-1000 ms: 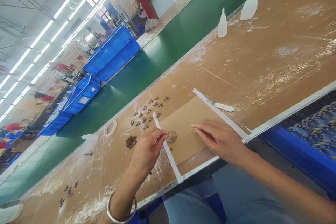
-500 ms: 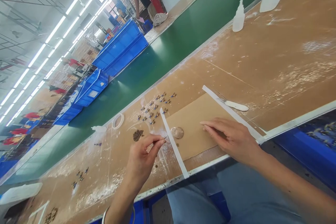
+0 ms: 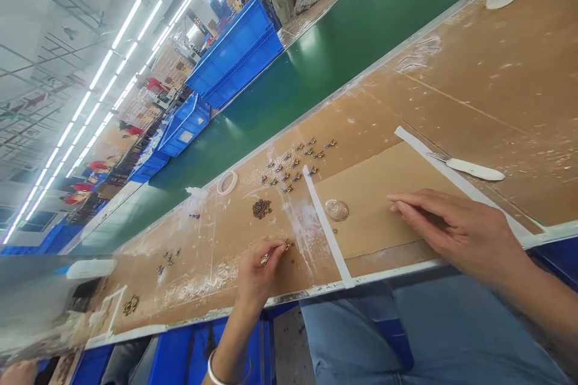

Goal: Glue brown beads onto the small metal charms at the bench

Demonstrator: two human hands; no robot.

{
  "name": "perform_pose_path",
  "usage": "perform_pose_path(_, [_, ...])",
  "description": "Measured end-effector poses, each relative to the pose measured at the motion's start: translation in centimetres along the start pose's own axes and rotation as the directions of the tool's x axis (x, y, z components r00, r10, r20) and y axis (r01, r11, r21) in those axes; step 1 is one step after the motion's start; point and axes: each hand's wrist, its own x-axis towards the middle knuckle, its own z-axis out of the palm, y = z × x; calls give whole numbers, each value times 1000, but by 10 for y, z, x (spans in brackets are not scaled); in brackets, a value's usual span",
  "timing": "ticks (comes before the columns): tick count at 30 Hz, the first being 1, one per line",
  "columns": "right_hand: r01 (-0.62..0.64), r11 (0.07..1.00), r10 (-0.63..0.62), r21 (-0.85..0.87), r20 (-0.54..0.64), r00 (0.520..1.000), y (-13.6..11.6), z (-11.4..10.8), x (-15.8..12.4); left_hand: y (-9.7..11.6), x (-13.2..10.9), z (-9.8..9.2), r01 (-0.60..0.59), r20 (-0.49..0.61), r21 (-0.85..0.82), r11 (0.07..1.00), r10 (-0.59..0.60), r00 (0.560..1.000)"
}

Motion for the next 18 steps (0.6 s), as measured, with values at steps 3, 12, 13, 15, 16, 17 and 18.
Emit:
perform_pose_path(3, [-25,1000,25,-7,5,1000,-1,0,-1,-3,2,1,-19,29,3,1000,19,999])
perform_pose_path(12, [-88,996,87,27,44,995,-3,-1,1,-4,5,2,-109,43,57,992,107,993])
perform_pose_path(13, [-89,996,87,30,47,995,-3,-1,1,-4,6,2,-114,44,65,991,112,993])
perform_pose_path(15, [-83,996,82,27,44,996,-3,-2,1,-3,6,2,-116,45,74,990,113,993])
perform_pose_path(16, [-80,997,79,24,42,996,-3,-2,1,-2,6,2,-117,45,76,990,114,992])
perform_pose_path(17, [-78,997,77,22,38,996,-3,-2,1,-2,6,2,-118,46,78,990,115,992])
perform_pose_path(18, [-79,997,78,21,35,996,-3,-1,0,-1,6,3,-117,47,82,990,114,992])
